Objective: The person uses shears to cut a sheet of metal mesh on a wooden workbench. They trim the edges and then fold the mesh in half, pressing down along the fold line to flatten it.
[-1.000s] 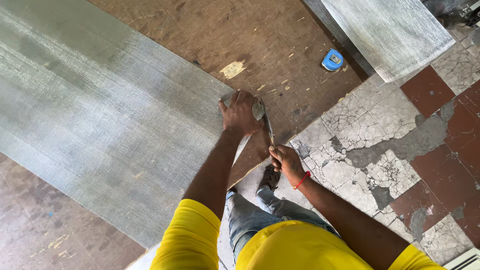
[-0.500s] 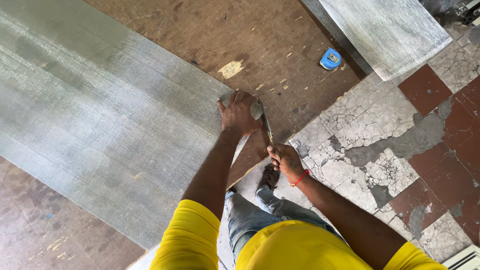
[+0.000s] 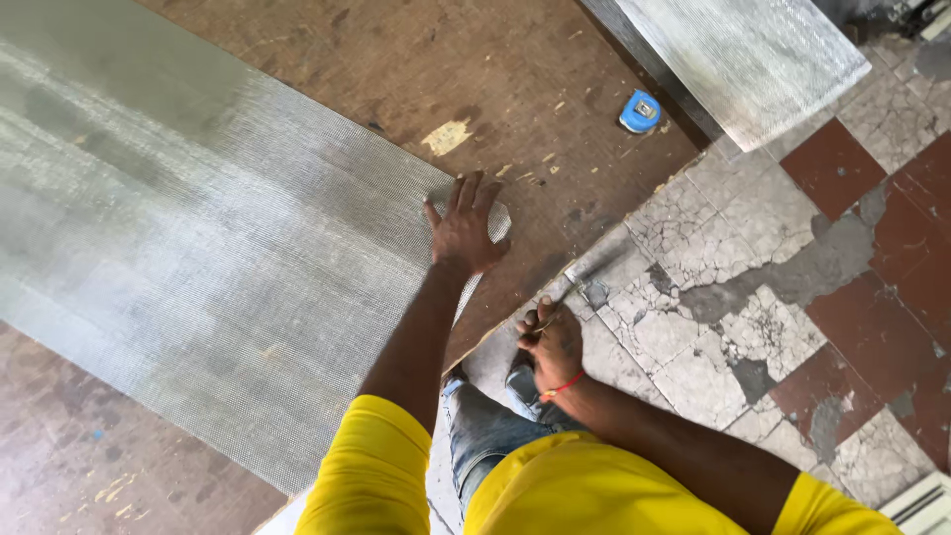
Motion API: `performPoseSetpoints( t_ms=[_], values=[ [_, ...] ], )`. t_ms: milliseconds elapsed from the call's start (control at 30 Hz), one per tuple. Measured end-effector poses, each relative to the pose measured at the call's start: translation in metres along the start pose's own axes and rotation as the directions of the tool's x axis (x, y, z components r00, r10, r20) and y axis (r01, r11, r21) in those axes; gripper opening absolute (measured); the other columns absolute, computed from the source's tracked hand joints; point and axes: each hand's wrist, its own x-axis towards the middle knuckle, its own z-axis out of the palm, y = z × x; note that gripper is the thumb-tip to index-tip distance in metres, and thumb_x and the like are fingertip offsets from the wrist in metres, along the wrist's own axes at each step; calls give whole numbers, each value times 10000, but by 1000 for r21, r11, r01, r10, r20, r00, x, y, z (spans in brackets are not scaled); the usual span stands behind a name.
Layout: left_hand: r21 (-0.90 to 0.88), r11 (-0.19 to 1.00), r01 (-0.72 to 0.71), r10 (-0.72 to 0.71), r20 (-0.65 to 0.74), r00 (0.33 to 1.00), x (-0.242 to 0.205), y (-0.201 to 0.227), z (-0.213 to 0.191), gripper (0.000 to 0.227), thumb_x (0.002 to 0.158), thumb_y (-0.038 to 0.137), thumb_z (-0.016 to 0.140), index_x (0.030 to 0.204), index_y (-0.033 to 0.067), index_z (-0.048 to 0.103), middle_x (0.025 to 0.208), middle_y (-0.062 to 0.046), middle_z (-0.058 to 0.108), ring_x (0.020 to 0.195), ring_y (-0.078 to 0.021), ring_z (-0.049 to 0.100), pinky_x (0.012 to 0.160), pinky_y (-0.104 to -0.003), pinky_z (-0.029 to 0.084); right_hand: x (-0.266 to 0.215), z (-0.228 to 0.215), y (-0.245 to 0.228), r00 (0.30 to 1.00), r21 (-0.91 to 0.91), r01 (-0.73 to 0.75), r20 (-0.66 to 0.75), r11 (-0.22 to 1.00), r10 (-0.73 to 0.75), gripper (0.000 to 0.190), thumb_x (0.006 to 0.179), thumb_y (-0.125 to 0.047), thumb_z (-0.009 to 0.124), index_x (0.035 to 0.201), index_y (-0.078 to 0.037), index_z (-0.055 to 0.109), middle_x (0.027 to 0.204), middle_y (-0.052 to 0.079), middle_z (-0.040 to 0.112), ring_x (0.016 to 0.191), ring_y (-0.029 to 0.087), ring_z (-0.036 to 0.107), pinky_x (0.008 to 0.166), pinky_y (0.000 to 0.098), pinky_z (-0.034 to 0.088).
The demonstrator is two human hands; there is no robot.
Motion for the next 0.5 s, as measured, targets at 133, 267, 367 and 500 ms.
performPoseSetpoints(
  t_ms=[133, 267, 367, 500],
  values=[
    [-35, 999, -24, 16, -225, 974, -42, -3, 11, 980, 705, 449, 846, 1543, 232, 386, 1678, -85, 137, 1538, -355, 113, 1122, -802, 117, 61, -33, -31, 890, -291, 401, 346, 868, -296, 253, 915, -303, 812, 1013, -87, 722, 754, -26, 620, 631, 106, 547, 540, 273, 426],
    [-234, 954, 188, -246, -252, 936, -149, -30, 37, 910, 727, 405, 815, 1522, 222, 412, 1698, -107, 142, 1568, -378, 99, 1184, -727, 77, 116, -47, -96, 626, -775, 630, 542, -45, -561, 395, 879, -484, 774, 983, -103, 780, 876, 125, 761, 780, 276, 735, 703, 407, 558],
    [-337, 707, 622, -706, -290, 646, -252, -56, 67, 916, 714, 339, 834, 1514, 264, 395, 1671, -149, 100, 1544, -398, 67, 1164, -700, 90, 106, -26, -136, 481, -717, 486, 697, -500, -533, 360, 840, -395, 726, 1096, -142, 732, 1040, 123, 730, 885, 376, 702, 727, 513, 536],
    [-523, -91, 848, -963, -172, -209, -370, -102, 117, 915, 738, 406, 829, 1503, 166, 388, 1525, -183, 302, 1387, -395, 292, 1057, -596, 278, 59, 19, -136, 251, -465, 582, 883, -667, -397, 566, 728, -290, 719, 1255, -99, 644, 1364, 157, 602, 1247, 386, 605, 1008, 548, 494]
  ],
)
